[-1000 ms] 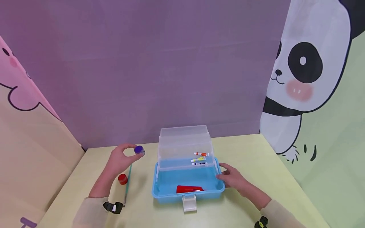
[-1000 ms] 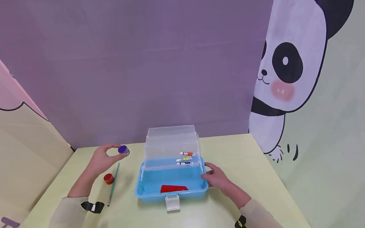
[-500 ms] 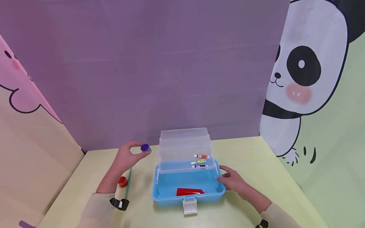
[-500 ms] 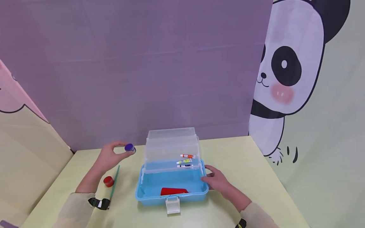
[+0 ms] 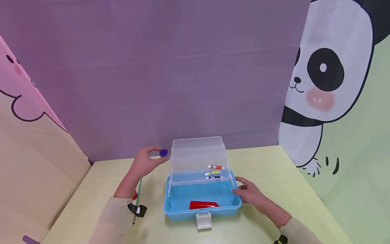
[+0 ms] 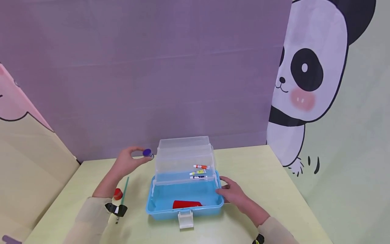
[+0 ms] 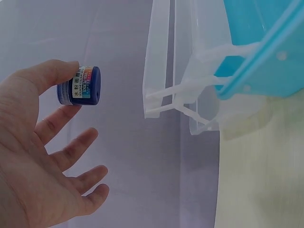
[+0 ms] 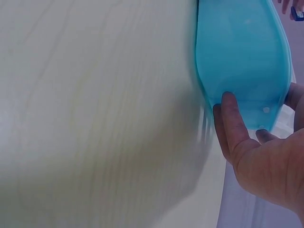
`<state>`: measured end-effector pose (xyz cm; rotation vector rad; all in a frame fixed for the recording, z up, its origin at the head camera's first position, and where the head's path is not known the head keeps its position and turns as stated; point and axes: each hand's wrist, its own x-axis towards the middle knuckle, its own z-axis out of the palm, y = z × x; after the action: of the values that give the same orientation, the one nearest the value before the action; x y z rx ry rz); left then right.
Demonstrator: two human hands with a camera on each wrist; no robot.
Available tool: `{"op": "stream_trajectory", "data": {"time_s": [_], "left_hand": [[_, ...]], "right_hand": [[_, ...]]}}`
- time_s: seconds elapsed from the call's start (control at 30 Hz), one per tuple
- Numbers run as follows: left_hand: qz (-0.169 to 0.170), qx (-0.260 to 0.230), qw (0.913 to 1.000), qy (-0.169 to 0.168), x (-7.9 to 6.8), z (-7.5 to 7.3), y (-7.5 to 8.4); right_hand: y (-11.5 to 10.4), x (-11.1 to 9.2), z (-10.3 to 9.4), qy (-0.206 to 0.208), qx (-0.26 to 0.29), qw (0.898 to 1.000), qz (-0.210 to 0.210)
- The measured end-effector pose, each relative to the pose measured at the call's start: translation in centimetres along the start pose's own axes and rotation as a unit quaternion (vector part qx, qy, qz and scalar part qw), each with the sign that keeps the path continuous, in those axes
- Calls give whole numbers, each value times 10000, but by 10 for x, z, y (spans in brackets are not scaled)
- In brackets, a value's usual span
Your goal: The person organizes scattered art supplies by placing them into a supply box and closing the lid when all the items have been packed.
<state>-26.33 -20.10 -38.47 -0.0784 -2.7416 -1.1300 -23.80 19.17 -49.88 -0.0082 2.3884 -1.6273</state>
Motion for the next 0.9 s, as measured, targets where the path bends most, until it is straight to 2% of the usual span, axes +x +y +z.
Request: {"op": "stream_trajectory", "data": {"time_s": [0.23,0.63,0.9], "left_hand": [[81,-70,9999,14,7,4,9],[123,-188,9997,-16,17,22,28],[226,-103,9997,-58,21,28,28]], "right_hand": [[-3,-3,-2,-14,92,10000,-24],[-4,-4,-3,27,89,10000,9],[1,0,0,-39,109,9999,-2]]}}
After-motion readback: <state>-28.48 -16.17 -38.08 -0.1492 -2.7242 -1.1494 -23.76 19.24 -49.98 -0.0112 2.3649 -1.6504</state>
